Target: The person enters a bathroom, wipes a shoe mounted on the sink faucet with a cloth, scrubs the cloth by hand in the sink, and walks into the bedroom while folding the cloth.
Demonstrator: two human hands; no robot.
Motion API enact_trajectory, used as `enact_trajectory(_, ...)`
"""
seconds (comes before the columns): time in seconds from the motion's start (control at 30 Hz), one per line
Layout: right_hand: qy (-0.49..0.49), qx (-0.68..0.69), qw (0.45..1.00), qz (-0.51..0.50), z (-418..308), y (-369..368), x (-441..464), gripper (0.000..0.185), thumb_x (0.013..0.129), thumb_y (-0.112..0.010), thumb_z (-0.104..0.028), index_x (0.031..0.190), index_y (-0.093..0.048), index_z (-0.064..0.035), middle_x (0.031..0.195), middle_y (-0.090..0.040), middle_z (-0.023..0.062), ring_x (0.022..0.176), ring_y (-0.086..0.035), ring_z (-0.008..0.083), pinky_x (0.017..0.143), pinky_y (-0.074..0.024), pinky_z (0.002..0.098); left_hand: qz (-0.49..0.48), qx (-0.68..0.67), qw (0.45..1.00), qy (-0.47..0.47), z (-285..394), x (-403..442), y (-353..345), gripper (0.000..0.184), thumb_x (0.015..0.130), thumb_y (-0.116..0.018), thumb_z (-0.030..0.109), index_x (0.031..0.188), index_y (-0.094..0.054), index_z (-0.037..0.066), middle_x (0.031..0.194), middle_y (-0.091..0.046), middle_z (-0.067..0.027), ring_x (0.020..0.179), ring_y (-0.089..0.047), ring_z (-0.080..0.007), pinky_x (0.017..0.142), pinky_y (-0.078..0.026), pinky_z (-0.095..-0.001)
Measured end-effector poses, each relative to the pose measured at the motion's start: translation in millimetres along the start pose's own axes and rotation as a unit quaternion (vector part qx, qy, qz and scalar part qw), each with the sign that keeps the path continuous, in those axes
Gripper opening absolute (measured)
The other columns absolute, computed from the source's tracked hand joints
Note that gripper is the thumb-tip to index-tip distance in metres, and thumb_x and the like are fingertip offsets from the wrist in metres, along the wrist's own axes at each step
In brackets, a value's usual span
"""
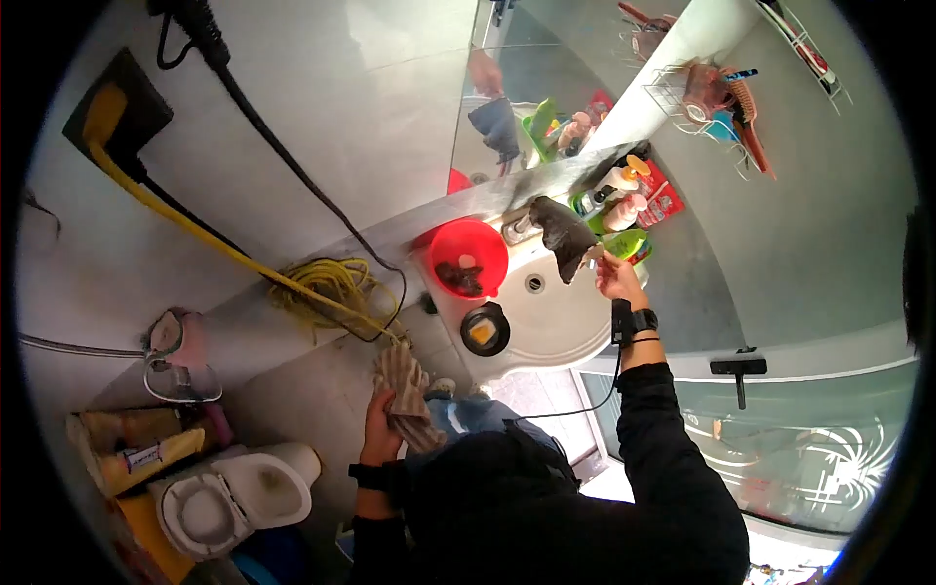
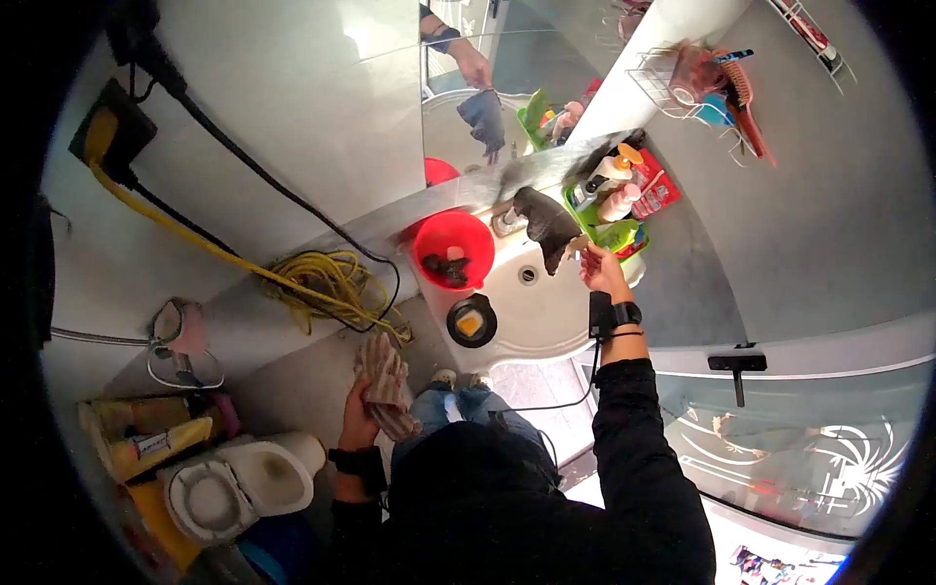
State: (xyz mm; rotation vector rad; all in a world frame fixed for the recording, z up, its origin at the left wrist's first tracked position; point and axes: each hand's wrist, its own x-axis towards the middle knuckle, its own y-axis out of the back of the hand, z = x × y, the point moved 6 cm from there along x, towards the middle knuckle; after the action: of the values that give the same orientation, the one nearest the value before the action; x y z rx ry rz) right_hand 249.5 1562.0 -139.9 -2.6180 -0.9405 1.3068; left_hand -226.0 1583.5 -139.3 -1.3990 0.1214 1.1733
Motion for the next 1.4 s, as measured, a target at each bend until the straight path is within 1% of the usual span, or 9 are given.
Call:
enact_trajectory(0.47,0.039,-0.020,0.999,0.026,18.6,22.0,18.1,0.014,0.072,-0.059,-0.027,0.073,-0.053,-0.0133,0.065,-0.051,-0.0004,0.055,-0.043,0.0123,0.046,-0.0342,0.0259,0.013,0.018,1.000,-0.019,3.3,-1.5,16.0,0.038,0.079,-0.041,0.019,0.113,-0.036,0.002,0.103,-0.049,-0.0136,0.089,-0.050,-0.0251,0.077,-0.041,-0.0380)
enact_trajectory(0.6,0.058,0.002,0.997,0.042,22.7,19.3,8.1,0.016,0.073,-0.057,-0.026,0.077,-0.053,-0.0120,0.067,-0.051,0.0012,0.056,-0.044,0.0126,0.047,-0.0344,0.0251,0.014,-0.001,1.000,0.000,-0.7,0.9,11.6,0.038,0.079,-0.042,0.020,0.112,-0.036,0.002,0.102,-0.049,-0.0130,0.087,-0.051,-0.0251,0.077,-0.042,-0.0380)
enact_trajectory(0.73,0.141,-0.098,0.976,0.133,19.4,32.1,-3.5,0.023,0.073,-0.057,-0.023,0.085,-0.053,-0.0040,0.070,-0.055,0.0044,0.056,-0.049,0.0142,0.050,-0.0401,0.0245,0.013,0.054,0.998,0.003,0.4,3.1,6.9,0.038,0.079,-0.041,0.019,0.112,-0.037,0.002,0.101,-0.049,-0.0125,0.086,-0.051,-0.0244,0.075,-0.043,-0.0373)
enact_trajectory(0.8,0.364,-0.345,0.846,0.183,-4.0,33.8,-6.8,0.035,0.070,-0.060,-0.026,0.095,-0.053,-0.0028,0.077,-0.057,0.0067,0.067,-0.054,0.0180,0.062,-0.0429,0.0264,0.011,0.078,0.997,0.006,-0.2,4.8,1.2,0.037,0.079,-0.041,0.019,0.112,-0.037,0.002,0.101,-0.049,-0.0124,0.086,-0.051,-0.0241,0.074,-0.044,-0.0369)
enact_trajectory(0.83,0.411,-0.458,0.762,0.201,-13.9,22.8,-17.9,0.045,0.066,-0.062,-0.028,0.101,-0.051,-0.0027,0.084,-0.057,0.0086,0.077,-0.054,0.0218,0.072,-0.0416,0.0282,0.008,0.076,0.997,0.008,-1.5,7.5,0.7,0.037,0.079,-0.041,0.020,0.112,-0.037,0.002,0.101,-0.049,-0.0125,0.086,-0.051,-0.0240,0.074,-0.044,-0.0367)
enact_trajectory(0.87,0.409,-0.454,0.764,0.207,-18.9,18.8,-22.2,0.045,0.066,-0.062,-0.028,0.101,-0.051,-0.0027,0.084,-0.057,0.0086,0.077,-0.054,0.0218,0.072,-0.0416,0.0282,0.004,0.073,0.997,0.010,-2.6,9.6,-0.6,0.037,0.079,-0.041,0.020,0.111,-0.038,0.002,0.101,-0.050,-0.0125,0.087,-0.051,-0.0240,0.073,-0.044,-0.0364)
enact_trajectory(0.93,0.550,-0.599,0.553,0.181,-27.2,-19.5,-46.5,0.045,0.063,-0.063,-0.030,0.099,-0.054,-0.0048,0.088,-0.056,0.0099,0.082,-0.053,0.0247,0.077,-0.0395,0.0310,0.001,0.099,0.995,0.025,-5.2,8.5,-13.6,0.037,0.079,-0.041,0.020,0.111,-0.038,0.002,0.101,-0.050,-0.0126,0.087,-0.051,-0.0240,0.073,-0.044,-0.0364)
enact_trajectory(1.13,0.434,-0.583,0.678,0.105,-29.8,-25.8,-28.4,0.041,0.059,-0.063,-0.035,0.091,-0.057,-0.0111,0.089,-0.056,0.0068,0.088,-0.048,0.0228,0.076,-0.0347,0.0335,-0.036,0.116,0.990,0.069,-23.8,8.0,-38.8,0.038,0.078,-0.041,0.020,0.111,-0.038,0.001,0.101,-0.050,-0.0123,0.086,-0.052,-0.0234,0.074,-0.043,-0.0359)
enact_trajectory(1.4,0.472,-0.518,0.704,0.113,-30.7,-29.2,-28.4,0.031,0.056,-0.065,-0.023,0.079,-0.058,-0.0037,0.074,-0.058,0.0106,0.068,-0.057,0.0217,0.063,-0.0439,0.0270,-0.029,0.150,0.984,0.090,-41.4,7.3,-30.7,0.037,0.078,-0.040,0.020,0.110,-0.039,0.000,0.100,-0.050,-0.0126,0.086,-0.052,-0.0241,0.074,-0.043,-0.0364)
